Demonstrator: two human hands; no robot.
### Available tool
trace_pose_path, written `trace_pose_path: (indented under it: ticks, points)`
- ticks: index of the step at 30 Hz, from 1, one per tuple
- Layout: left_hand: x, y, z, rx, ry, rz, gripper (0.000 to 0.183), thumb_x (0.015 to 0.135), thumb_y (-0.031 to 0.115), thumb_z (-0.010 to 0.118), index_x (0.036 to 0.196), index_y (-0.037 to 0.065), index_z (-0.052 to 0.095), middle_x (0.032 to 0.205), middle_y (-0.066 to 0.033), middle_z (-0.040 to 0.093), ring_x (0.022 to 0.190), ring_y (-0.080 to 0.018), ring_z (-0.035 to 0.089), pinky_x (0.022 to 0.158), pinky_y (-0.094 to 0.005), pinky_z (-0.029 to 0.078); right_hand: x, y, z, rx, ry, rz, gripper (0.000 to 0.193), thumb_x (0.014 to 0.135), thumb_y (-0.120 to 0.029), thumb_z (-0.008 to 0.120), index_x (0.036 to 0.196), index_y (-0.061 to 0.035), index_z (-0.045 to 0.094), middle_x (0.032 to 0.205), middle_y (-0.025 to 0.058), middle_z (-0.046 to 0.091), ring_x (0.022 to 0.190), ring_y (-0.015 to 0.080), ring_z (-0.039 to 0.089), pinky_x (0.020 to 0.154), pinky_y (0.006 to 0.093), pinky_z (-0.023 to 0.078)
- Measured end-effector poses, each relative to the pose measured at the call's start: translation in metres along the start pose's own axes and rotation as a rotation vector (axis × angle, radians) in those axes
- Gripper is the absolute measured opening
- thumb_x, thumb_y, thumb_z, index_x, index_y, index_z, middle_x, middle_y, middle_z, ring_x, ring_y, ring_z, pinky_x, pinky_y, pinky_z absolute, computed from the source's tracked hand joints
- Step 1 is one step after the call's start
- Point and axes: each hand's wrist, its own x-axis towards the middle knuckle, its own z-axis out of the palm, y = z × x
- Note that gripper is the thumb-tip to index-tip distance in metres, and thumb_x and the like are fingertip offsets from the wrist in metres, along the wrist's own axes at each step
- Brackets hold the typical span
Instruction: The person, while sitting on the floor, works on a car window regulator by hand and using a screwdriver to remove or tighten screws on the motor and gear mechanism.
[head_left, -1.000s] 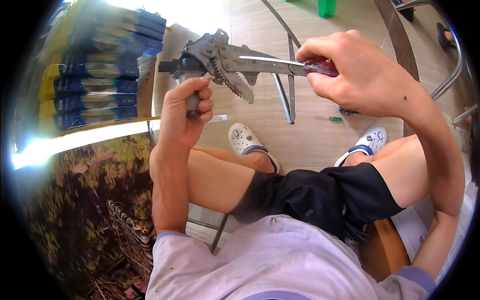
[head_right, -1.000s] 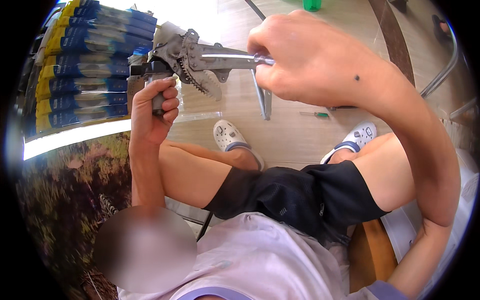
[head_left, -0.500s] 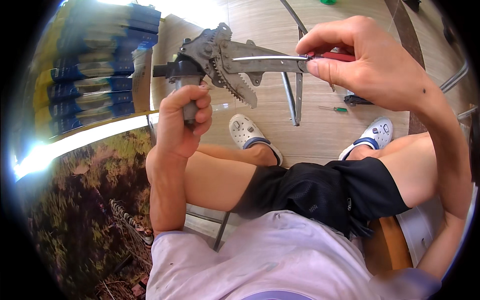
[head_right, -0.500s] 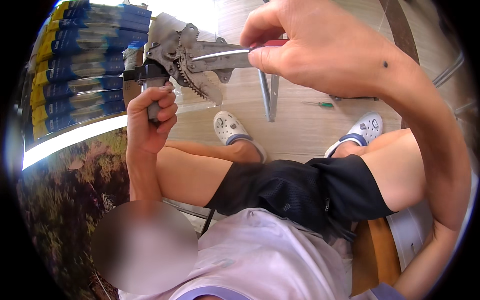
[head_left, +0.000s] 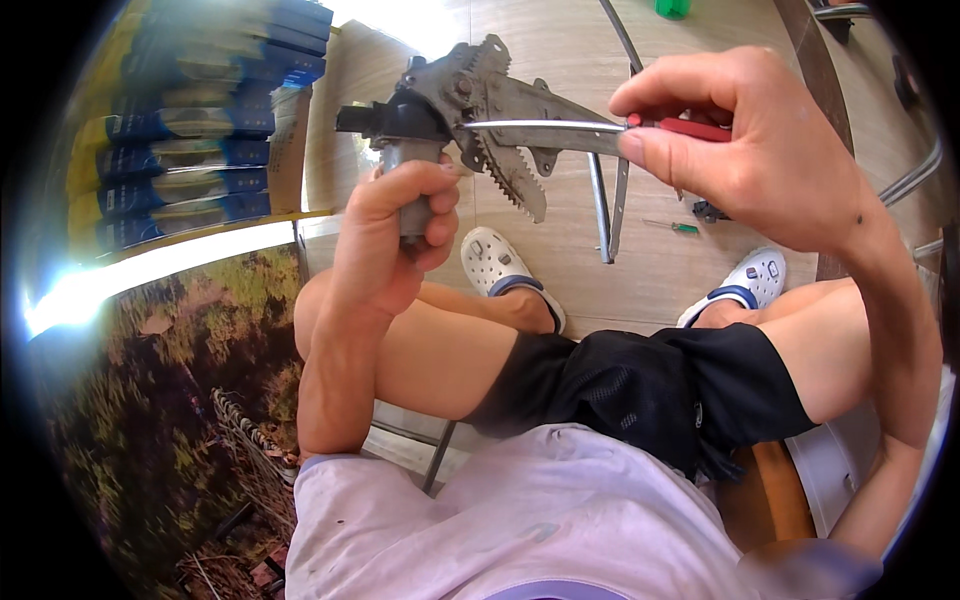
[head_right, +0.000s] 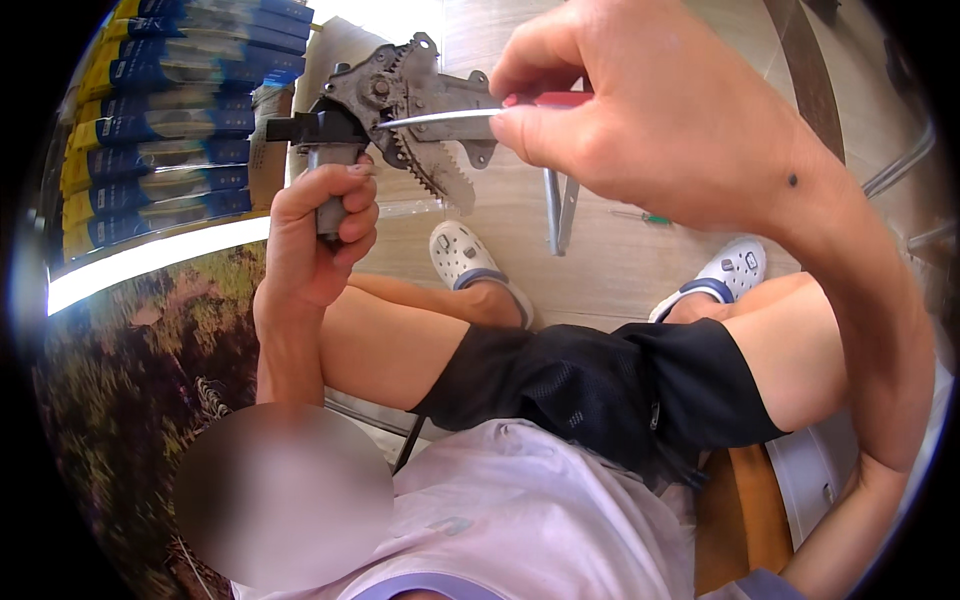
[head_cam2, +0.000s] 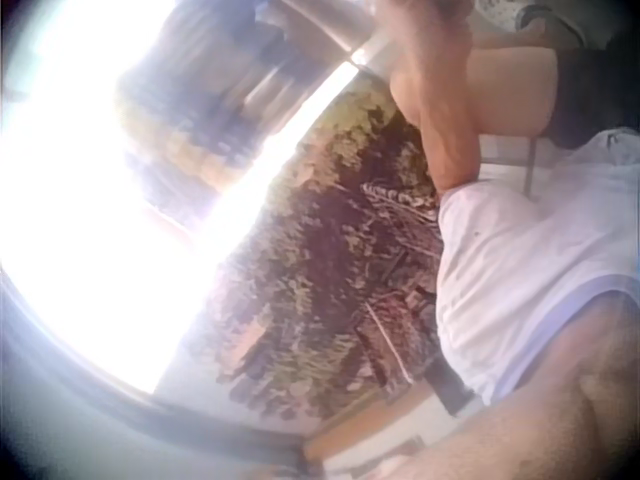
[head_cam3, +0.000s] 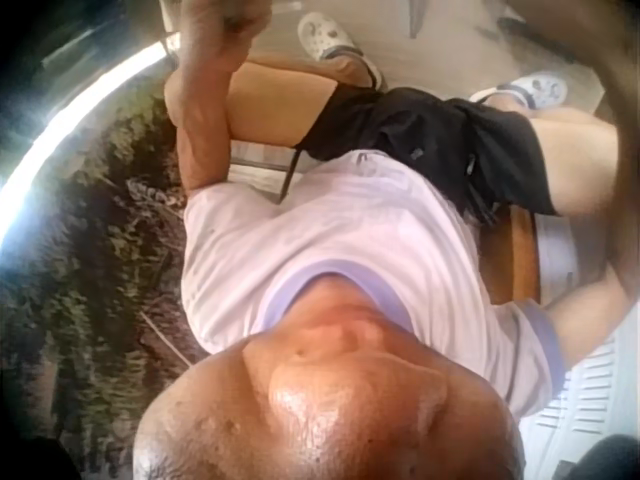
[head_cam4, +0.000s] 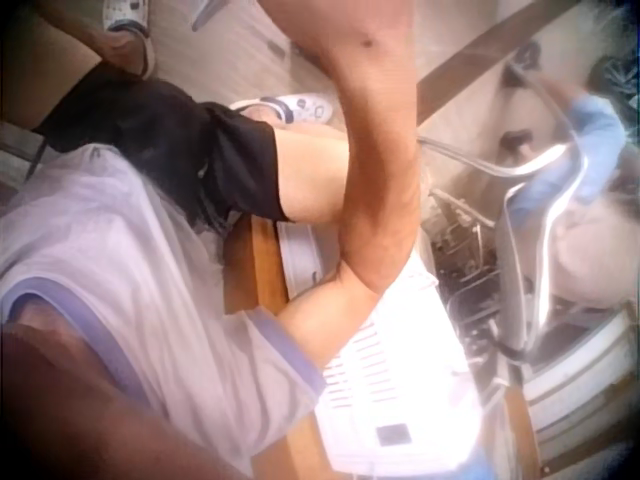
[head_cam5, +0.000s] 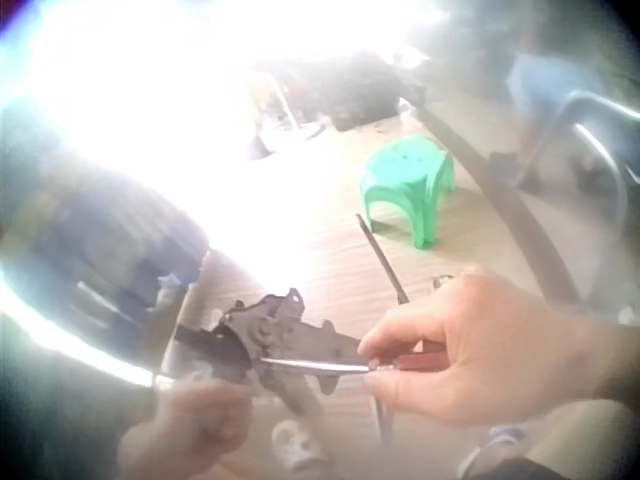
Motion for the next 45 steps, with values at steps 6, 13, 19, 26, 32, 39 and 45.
trace_pose_path:
  ticks: [6,13,19,26,32,39,45]
  points:
    - [-0.001,0.001,0.003,0.019,0.011,-0.010,0.017,0.089,0.011,0.057,0.101,0.001,0.050,0.071,-0.0001,0.047,0.053,-0.0064,0.043,0.037,-0.0206,0.030,-0.002,0.005,0.004,0.015,0.054,-0.058,0.021,0.087,-0.010,0.070,0.102,0.0044,0.068,0.075,0.0035,0.064,0.067,0.0071,0.056,0.061,0.0233,0.045]
    - [0.000,0.003,0.001,0.060,-0.008,0.001,0.013,0.085,0.012,0.062,0.091,0.004,0.054,0.070,-0.0006,0.051,0.050,-0.0070,0.046,0.037,-0.0212,0.029,0.006,-0.011,-0.012,0.040,-0.115,0.172,0.027,0.089,-0.020,0.069,0.095,0.0064,0.068,0.069,0.0031,0.063,0.060,0.0070,0.053,0.055,0.0244,0.043]
    - [0.000,0.001,0.006,0.110,-0.069,0.031,0.017,0.085,0.013,0.061,0.095,0.002,0.052,0.069,-0.0017,0.049,0.048,-0.0071,0.043,0.035,-0.0212,0.028,0.007,-0.017,-0.020,-0.015,-0.260,0.337,0.032,0.090,-0.028,0.069,0.088,0.0041,0.068,0.066,0.0047,0.064,0.051,0.0091,0.051,0.048,0.0272,0.040]
    - [0.001,0.004,0.008,0.146,-0.111,0.048,0.016,0.083,0.011,0.063,0.092,0.002,0.053,0.068,-0.0021,0.049,0.047,-0.0076,0.043,0.035,-0.0217,0.027,-0.003,-0.013,-0.015,-0.975,0.203,-0.682,0.025,0.077,-0.015,0.077,0.092,0.0024,0.069,0.070,0.0081,0.057,0.056,0.0212,0.053,0.047,0.0316,0.040]
    - [0.001,0.005,0.010,0.146,-0.071,0.045,0.015,0.083,0.012,0.063,0.090,0.002,0.054,0.066,-0.0017,0.048,0.047,-0.0076,0.043,0.035,-0.0221,0.026,-0.009,-0.005,-0.010,-0.793,0.293,-0.716,0.026,0.073,0.001,0.073,0.098,0.0030,0.068,0.074,0.0097,0.059,0.062,0.0211,0.059,0.050,0.0298,0.045]
    - [-0.003,0.009,0.020,0.133,-0.158,0.070,0.013,0.082,0.013,0.063,0.085,0.002,0.056,0.065,-0.0016,0.049,0.047,-0.0077,0.044,0.035,-0.0223,0.025,-0.025,-0.003,-0.014,-0.197,0.550,-0.525,0.025,0.095,-0.009,0.064,0.117,0.0022,0.064,0.105,0.0067,0.065,0.082,0.0089,0.062,0.064,0.0217,0.049]
    - [0.004,0.013,0.015,0.074,-0.108,0.054,0.015,0.083,0.010,0.065,0.074,0.006,0.054,0.066,-0.0009,0.052,0.050,-0.0078,0.050,0.038,-0.0224,0.029,-0.028,-0.017,-0.010,0.297,0.266,0.149,0.031,0.100,-0.020,0.058,0.122,0.0011,0.061,0.100,0.0108,0.068,0.063,0.0071,0.057,0.054,0.0191,0.046]
